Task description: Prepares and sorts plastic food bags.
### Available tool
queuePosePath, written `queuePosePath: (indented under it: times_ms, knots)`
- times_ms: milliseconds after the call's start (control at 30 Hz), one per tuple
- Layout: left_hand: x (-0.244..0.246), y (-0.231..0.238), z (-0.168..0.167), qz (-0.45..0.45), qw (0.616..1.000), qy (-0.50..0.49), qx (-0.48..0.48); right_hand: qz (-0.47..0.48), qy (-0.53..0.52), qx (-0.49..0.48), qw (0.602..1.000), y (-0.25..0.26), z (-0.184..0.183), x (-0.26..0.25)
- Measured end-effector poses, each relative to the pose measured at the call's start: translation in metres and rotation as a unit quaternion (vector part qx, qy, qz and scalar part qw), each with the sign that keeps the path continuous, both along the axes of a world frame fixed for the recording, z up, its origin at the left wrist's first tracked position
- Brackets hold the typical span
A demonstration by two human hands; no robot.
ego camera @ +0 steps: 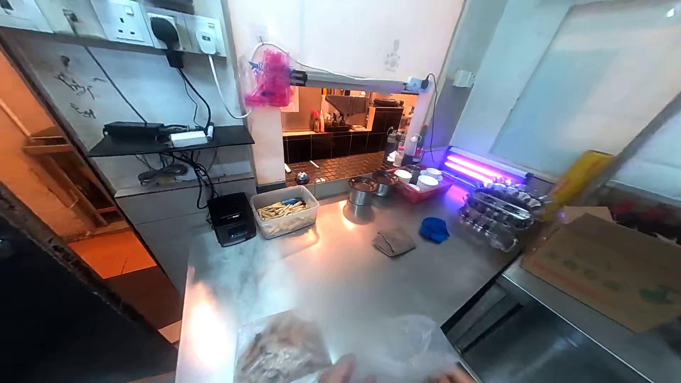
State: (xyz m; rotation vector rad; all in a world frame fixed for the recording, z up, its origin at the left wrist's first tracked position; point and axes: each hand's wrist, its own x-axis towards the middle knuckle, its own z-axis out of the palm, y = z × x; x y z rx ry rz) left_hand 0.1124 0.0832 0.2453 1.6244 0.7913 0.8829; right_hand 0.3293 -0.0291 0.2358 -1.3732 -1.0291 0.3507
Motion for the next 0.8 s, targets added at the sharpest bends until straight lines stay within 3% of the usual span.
queuePosePath:
  times_ms: [100, 233, 500, 600, 667, 733, 800]
  knots:
    - [0.015, 0.037, 0.004, 0.064, 0.995, 0.012, 0.07, 0.078, 0.07, 0.033, 0.994, 0.046, 0.037, 0.038]
    - [0.052, 0.063, 0.025, 0.117, 0.988, -0.011, 0.096, 0.156, 0.068, 0.03, 0.985, 0.095, 0.063, 0.077]
    - [0.1, 0.155, 0.04, 0.206, 0.968, 0.06, 0.13, 0.154, -0.193, -0.014, 0.969, 0.224, 0.082, 0.167]
    - [0.105, 0.162, 0.044, 0.208, 0.955, 0.032, 0.207, 0.138, -0.266, 0.09, 0.95, 0.228, 0.089, 0.176]
    - [0.101, 0.143, 0.035, 0.194, 0.948, 0.036, 0.251, 0.143, -0.312, 0.133, 0.93, 0.208, 0.073, 0.184]
    - [0.092, 0.114, 0.004, 0.16, 0.959, 0.046, 0.227, 0.18, -0.329, 0.092, 0.923, 0.174, 0.044, 0.191]
    - [0.086, 0.081, -0.049, 0.17, 0.971, 0.041, 0.163, 0.213, -0.329, 0.017, 0.92, 0.139, 0.002, 0.192]
